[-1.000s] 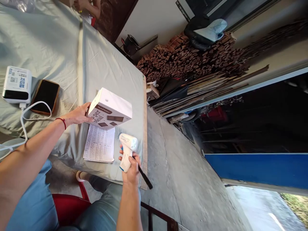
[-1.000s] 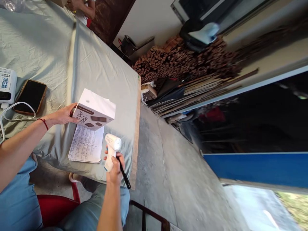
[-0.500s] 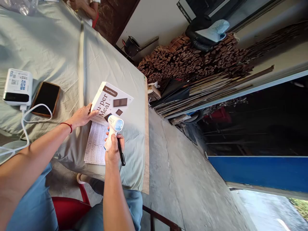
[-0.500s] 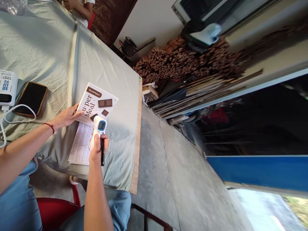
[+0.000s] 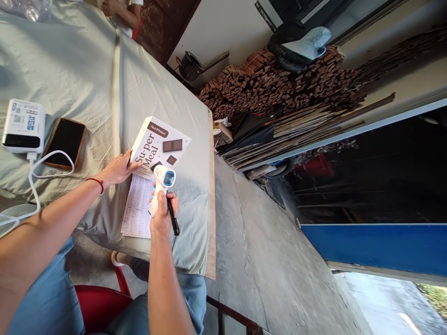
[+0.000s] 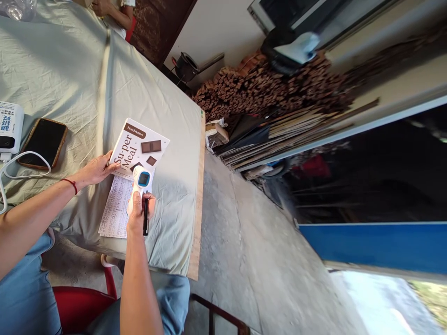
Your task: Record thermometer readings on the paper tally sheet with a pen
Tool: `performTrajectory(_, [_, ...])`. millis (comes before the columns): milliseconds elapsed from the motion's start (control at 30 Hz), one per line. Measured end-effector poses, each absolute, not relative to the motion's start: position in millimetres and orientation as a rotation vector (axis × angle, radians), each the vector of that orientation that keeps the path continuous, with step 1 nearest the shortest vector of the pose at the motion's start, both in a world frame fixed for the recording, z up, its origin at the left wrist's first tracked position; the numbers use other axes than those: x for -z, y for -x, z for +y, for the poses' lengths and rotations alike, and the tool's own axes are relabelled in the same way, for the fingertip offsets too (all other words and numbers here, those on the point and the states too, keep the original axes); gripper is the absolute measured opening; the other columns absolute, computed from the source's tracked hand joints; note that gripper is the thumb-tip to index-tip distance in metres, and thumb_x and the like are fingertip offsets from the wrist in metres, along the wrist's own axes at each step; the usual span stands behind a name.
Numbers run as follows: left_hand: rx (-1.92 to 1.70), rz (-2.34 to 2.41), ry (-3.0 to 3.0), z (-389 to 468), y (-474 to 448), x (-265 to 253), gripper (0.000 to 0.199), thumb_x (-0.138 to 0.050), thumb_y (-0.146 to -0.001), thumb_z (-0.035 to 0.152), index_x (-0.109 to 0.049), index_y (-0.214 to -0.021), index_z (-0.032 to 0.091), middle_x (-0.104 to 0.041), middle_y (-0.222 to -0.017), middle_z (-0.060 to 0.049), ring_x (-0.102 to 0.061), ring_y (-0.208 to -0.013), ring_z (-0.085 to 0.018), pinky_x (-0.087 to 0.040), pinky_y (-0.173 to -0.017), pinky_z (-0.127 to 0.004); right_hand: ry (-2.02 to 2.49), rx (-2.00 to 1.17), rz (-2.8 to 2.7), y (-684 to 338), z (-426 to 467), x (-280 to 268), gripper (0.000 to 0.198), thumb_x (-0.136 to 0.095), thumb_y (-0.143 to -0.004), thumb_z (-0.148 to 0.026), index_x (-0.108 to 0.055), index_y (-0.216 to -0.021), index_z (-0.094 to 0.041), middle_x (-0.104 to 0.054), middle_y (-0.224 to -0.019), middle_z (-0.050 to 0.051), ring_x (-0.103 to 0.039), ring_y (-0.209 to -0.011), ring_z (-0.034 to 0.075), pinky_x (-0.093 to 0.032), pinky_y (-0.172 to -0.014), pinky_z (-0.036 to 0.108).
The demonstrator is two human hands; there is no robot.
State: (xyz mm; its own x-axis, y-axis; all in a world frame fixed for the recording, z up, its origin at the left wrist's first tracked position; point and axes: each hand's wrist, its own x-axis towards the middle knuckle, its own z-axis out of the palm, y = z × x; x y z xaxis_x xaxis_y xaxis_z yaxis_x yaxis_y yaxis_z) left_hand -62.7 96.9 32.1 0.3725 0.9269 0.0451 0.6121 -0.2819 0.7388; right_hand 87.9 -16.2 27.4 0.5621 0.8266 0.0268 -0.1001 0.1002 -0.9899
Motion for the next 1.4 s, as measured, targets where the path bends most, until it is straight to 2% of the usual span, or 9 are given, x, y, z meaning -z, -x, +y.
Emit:
performTrajectory(300, [-0.696,1.286,-1.975,96.6,61.3,-27.7,0.044,-0.04,-0.097,0.053,-0.049,-0.117,0.016,-0.067,-0.104,-0.013,-0.065,-0.092,-0.028,-0.051,-0.08,-0.04,1.238,-0.845,-0.681,-87.2,-15.9,-29.1,0.036,-0.065,-0.073,-0.049,-0.04,-0.084,-0.025,-0.073,-0.095,0.003,-0.065,-0.072,0.014,-0.048,-0.057,0.025])
performTrajectory(500, [-0.646,1.273,-1.933,93.5,64.1,-35.0,0.044,-0.045,-0.095,0.05,-0.049,-0.122,0.015,-0.067,-0.109,-0.013,-0.066,-0.096,-0.028,-0.052,-0.082,-0.04,1.198,-0.853,-0.699,-93.0,-24.7,-32.4,0.031,-0.065,-0.076,-0.045,-0.042,-0.085,-0.025,-0.071,-0.087,0.001,-0.063,-0.068,0.014,-0.049,-0.058,0.026])
performTrajectory(633, [-0.633,1.295,-1.965,87.7,69.4,-30.5,0.05,-0.051,-0.093,0.047,-0.045,-0.132,0.017,-0.063,-0.121,-0.014,-0.065,-0.103,-0.029,-0.051,-0.088,-0.042,1.344,-0.571,-0.845,-125.8,-56.2,-16.9,0.031,-0.07,-0.075,-0.042,-0.048,-0.087,-0.024,-0.07,-0.086,0.001,-0.062,-0.069,0.014,-0.048,-0.064,0.028])
performTrajectory(733, [-0.589,1.351,-2.042,80.8,72.0,-25.0,0.052,-0.052,-0.092,0.044,-0.044,-0.136,0.018,-0.06,-0.124,-0.015,-0.063,-0.108,-0.031,-0.051,-0.09,-0.044,1.563,-0.326,-0.976,-165.9,-85.4,3.9,0.034,-0.076,-0.071,-0.04,-0.052,-0.088,-0.023,-0.072,-0.104,0.006,-0.063,-0.08,0.017,-0.048,-0.073,0.031])
performTrajectory(833, [-0.522,1.43,-2.082,73.8,73.3,-25.7,0.045,-0.05,-0.093,0.045,-0.051,-0.129,0.017,-0.062,-0.115,-0.014,-0.063,-0.105,-0.03,-0.051,-0.086,-0.041,1.742,-0.204,-1.06,-204.4,-105.9,22.0,0.035,-0.076,-0.068,-0.044,-0.054,-0.084,-0.022,-0.072,-0.111,0.01,-0.065,-0.097,0.023,-0.047,-0.084,0.037])
performTrajectory(967, [-0.37,1.655,-2.132,64.2,74.8,-38.3,0.037,-0.051,-0.094,0.05,-0.063,-0.103,0.016,-0.064,-0.098,-0.013,-0.064,-0.096,-0.032,-0.049,-0.079,-0.041,1.884,-0.138,-1.145,-230.4,-118.4,28.3,0.036,-0.074,-0.067,-0.05,-0.058,-0.082,-0.021,-0.072,-0.112,0.012,-0.064,-0.103,0.028,-0.045,-0.092,0.044])
performTrajectory(1100, [-0.113,1.679,-2.225,40.3,66.2,-51.5,0.038,-0.046,-0.097,0.047,-0.065,-0.088,0.015,-0.064,-0.08,-0.013,-0.065,-0.078,-0.032,-0.048,-0.067,-0.042,1.8,0.002,-1.157,-218.6,-125.3,19.5,0.032,-0.064,-0.08,-0.05,-0.067,-0.093,-0.02,-0.07,-0.111,0.012,-0.061,-0.107,0.027,-0.042,-0.101,0.046])
performTrajectory(1233, [-0.167,1.299,-2.456,-6.1,41.2,-49.1,0.028,-0.044,-0.099,0.031,-0.065,-0.096,0.013,-0.068,-0.086,-0.014,-0.065,-0.07,-0.024,-0.047,-0.061,-0.036,1.681,-0.225,-1.081,-189.8,-126.8,16.8,0.031,-0.056,-0.088,-0.043,-0.071,-0.102,-0.02,-0.069,-0.097,0.008,-0.064,-0.088,0.021,-0.049,-0.084,0.036])
performTrajectory(1400, [-0.101,0.921,-2.659,-56.5,15.2,-32.7,0.022,-0.047,-0.093,0.007,-0.064,-0.105,0.015,-0.071,-0.085,-0.01,-0.07,-0.076,-0.023,-0.046,-0.063,-0.032,1.64,-0.449,-0.965,-171.4,-114.3,26.9,0.026,-0.069,-0.074,-0.042,-0.069,-0.084,-0.018,-0.067,-0.074,0.0,-0.059,-0.065,0.015,-0.048,-0.066,0.029])
